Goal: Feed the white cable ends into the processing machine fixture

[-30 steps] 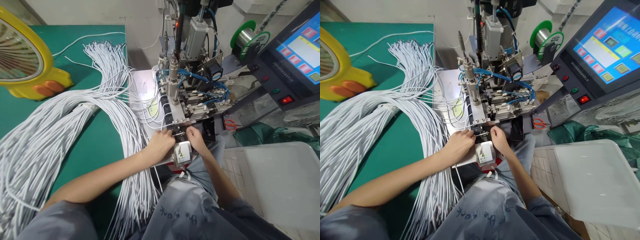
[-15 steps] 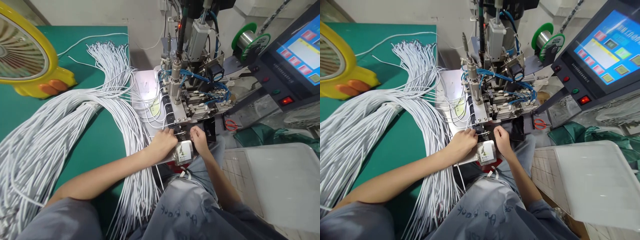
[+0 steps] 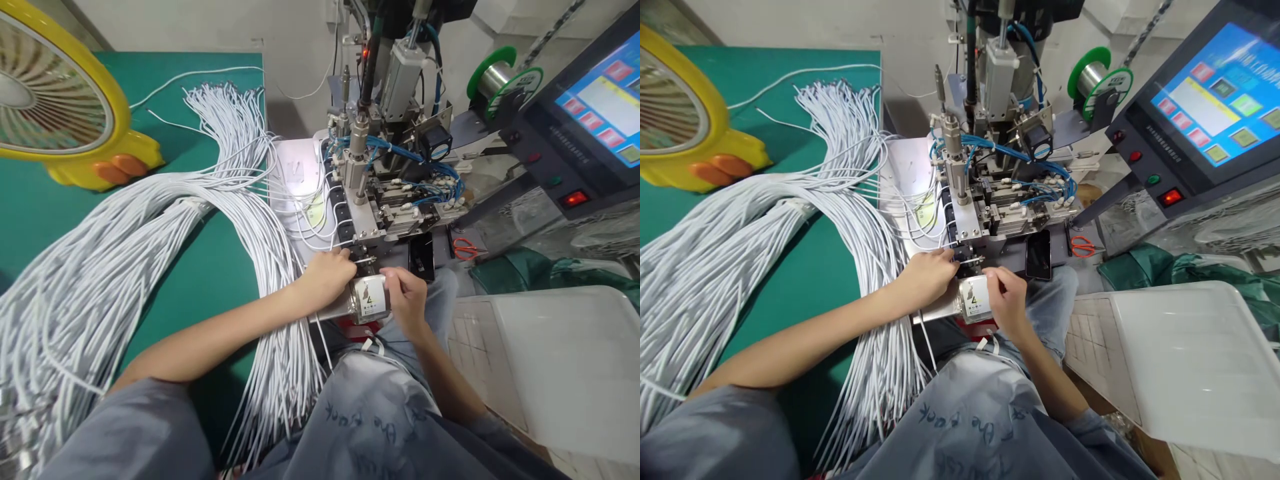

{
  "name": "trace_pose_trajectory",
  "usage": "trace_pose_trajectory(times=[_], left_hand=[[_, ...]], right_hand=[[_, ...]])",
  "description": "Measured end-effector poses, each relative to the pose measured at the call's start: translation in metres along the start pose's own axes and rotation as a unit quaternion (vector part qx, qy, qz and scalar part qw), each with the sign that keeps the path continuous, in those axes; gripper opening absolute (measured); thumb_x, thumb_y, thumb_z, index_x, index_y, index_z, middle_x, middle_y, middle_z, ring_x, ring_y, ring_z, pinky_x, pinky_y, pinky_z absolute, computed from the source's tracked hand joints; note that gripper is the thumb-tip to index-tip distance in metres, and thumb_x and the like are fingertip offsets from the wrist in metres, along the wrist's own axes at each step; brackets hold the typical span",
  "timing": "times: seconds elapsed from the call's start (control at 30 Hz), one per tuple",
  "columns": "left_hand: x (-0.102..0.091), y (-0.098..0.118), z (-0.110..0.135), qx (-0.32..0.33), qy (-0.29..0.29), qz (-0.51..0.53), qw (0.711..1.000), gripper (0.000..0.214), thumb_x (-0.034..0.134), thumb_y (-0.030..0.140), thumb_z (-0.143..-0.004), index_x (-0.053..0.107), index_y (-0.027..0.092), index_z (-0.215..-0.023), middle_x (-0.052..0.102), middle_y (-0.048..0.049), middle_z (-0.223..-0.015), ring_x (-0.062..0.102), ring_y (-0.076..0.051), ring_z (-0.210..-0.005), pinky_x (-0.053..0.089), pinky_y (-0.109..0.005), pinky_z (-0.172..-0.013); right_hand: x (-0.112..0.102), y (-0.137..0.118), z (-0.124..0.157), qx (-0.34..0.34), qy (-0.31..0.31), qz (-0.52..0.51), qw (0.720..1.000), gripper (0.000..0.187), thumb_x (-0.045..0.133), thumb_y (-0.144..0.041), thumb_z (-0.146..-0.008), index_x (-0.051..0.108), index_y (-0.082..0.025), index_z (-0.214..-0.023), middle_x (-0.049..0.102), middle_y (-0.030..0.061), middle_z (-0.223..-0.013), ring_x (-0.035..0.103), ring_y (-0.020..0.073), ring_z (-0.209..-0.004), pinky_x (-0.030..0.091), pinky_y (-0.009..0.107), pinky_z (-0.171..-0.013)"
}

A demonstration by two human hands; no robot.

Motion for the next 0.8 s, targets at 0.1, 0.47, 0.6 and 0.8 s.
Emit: trace_pose_trajectory(times=[0.1, 0.47, 0.6, 0.8], left_hand=[[0.001, -0.011, -0.002, -0.053, 0.008, -0.013, 0.998, 0.023, 0.042, 0.006, -0.080, 0.061, 0.007, -0.093, 0.058, -0.0131, -0.082, 0.060, -0.022, -0.072, 0.035, -0.027, -0.051], [-0.013, 0.028, 0.008, 0.151, 0.103, 0.290, 0.940, 0.034, 0.036, 0.031, -0.094, 0.063, 0.011, -0.099, 0.061, -0.0072, -0.089, 0.060, -0.015, -0.080, 0.043, -0.025, -0.069], [-0.007, 0.032, 0.008, 0.198, 0.095, 0.457, 0.862, 0.038, 0.049, 0.036, -0.089, 0.060, 0.007, -0.112, 0.062, -0.0110, -0.101, 0.059, -0.014, -0.090, 0.044, -0.023, -0.079], [-0.003, 0.022, -0.001, 0.156, 0.105, 0.548, 0.815, 0.026, 0.054, 0.028, -0.086, 0.065, 0.010, -0.100, 0.060, -0.0064, -0.083, 0.054, -0.009, -0.071, 0.041, -0.019, -0.065]], right_hand=[[0.025, -0.016, 0.030, 0.046, -0.152, 0.038, 0.987, 0.029, 0.047, -0.031, -0.087, 0.065, -0.017, -0.070, 0.059, 0.0027, -0.060, 0.053, 0.0146, -0.055, 0.036, 0.026, -0.057], [0.057, -0.021, 0.069, 0.054, -0.292, 0.076, 0.952, 0.018, 0.046, -0.017, -0.084, 0.061, -0.018, -0.073, 0.064, 0.0049, -0.067, 0.057, 0.0176, -0.061, 0.036, 0.028, -0.058], [0.004, -0.021, 0.041, 0.047, -0.142, 0.026, 0.988, 0.017, 0.050, -0.023, -0.080, 0.056, -0.017, -0.067, 0.061, 0.0051, -0.064, 0.055, 0.0166, -0.060, 0.041, 0.028, -0.058], [-0.024, -0.009, 0.012, 0.132, -0.012, -0.223, 0.966, 0.018, 0.068, -0.029, -0.068, 0.058, -0.017, -0.076, 0.061, 0.0020, -0.068, 0.058, 0.0129, -0.059, 0.046, 0.023, -0.056]])
Point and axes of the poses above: each hand's wrist, its own z-axis away from the middle knuckle, its own x-axis out of the palm, y = z × x, the point moved 5 cm from there along -z, towards the middle knuckle
